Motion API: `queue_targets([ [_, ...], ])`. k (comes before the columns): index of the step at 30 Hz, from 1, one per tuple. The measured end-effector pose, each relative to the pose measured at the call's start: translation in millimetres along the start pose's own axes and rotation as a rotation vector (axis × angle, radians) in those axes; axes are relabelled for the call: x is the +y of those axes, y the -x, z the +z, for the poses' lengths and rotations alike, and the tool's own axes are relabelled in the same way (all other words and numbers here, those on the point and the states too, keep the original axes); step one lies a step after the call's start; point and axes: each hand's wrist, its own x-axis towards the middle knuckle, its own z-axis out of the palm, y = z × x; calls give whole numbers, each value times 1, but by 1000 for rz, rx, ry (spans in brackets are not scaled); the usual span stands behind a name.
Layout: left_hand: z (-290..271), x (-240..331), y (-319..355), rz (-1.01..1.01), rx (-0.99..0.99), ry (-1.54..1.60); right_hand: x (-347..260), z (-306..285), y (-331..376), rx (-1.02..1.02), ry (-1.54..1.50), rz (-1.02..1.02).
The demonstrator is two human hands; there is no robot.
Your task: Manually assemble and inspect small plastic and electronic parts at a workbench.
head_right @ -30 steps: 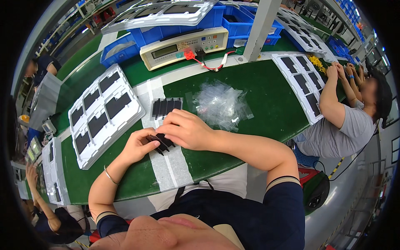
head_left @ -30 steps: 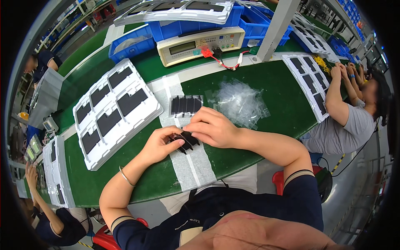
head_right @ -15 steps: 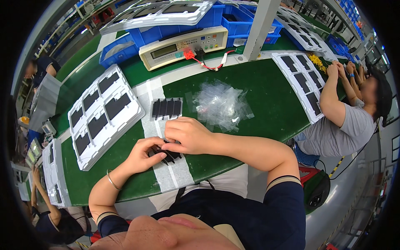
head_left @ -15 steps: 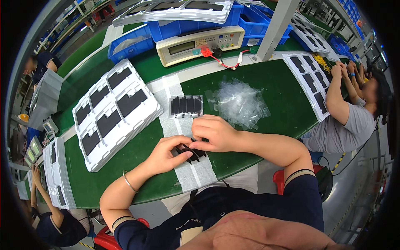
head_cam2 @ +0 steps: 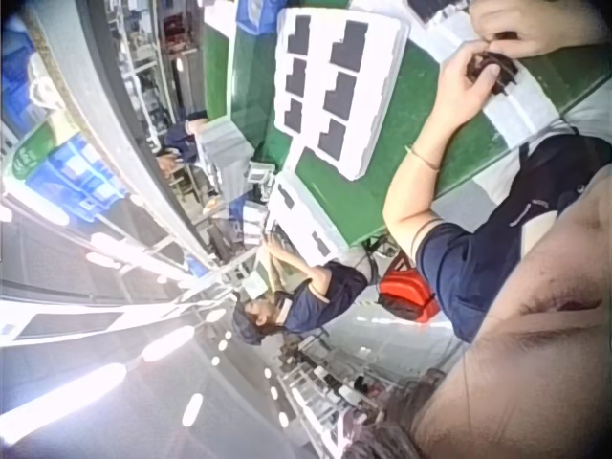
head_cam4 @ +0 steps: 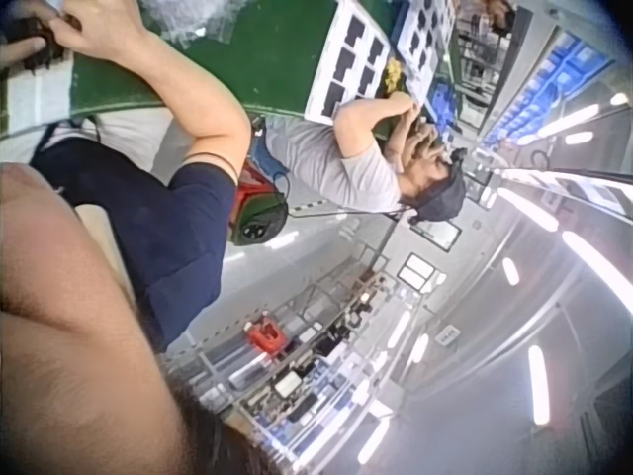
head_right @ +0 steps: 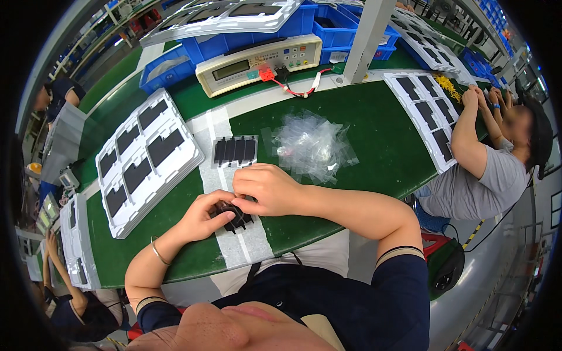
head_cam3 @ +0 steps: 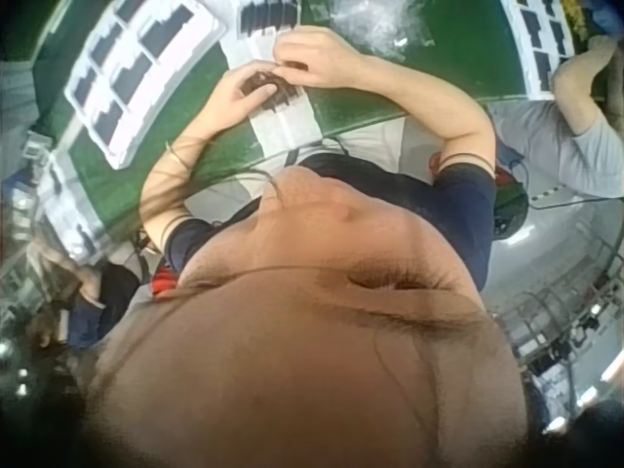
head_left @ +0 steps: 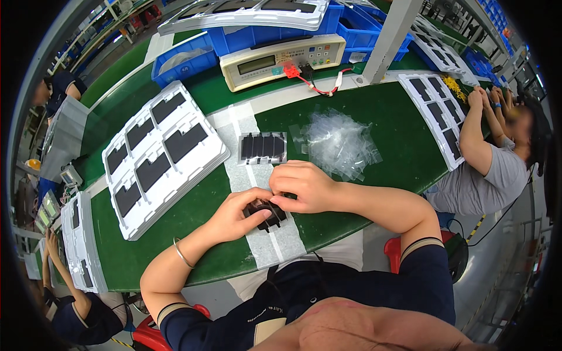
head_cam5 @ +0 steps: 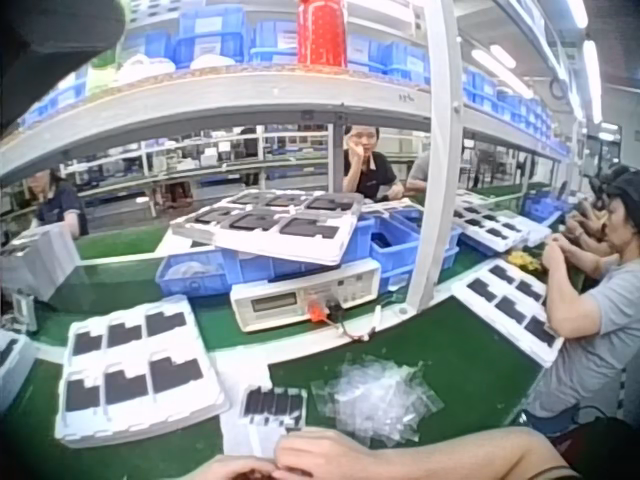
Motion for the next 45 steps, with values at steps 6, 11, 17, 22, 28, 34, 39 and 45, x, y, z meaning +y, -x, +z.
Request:
queue_targets([
  [6, 0, -5, 2, -9, 8, 37, 0, -2, -1, 16, -17, -13],
  [11, -1, -6, 2, -17, -5, 34, -1, -3, -2, 45, -26, -31],
  [17, 0, -11, 2, 34, 12, 58, -2, -4, -2, 63, -27, -36],
  [22, 0, -11, 2, 31, 9, 56, -2, -5, -2, 63, -25, -36],
  [28, -1, -11, 2, 32, 5, 47, -2, -6, -2, 59, -19, -39],
  [34, -1, -11, 2, 15, -3, 88, -4, -8, -4, 59, -21, -25],
  [39, -1, -8, 3, -5, -8, 88, -3, -8, -4, 68, -12, -25],
  [45, 0, -11, 2, -5, 3, 117, -7, -10, -6, 124, -49, 8],
])
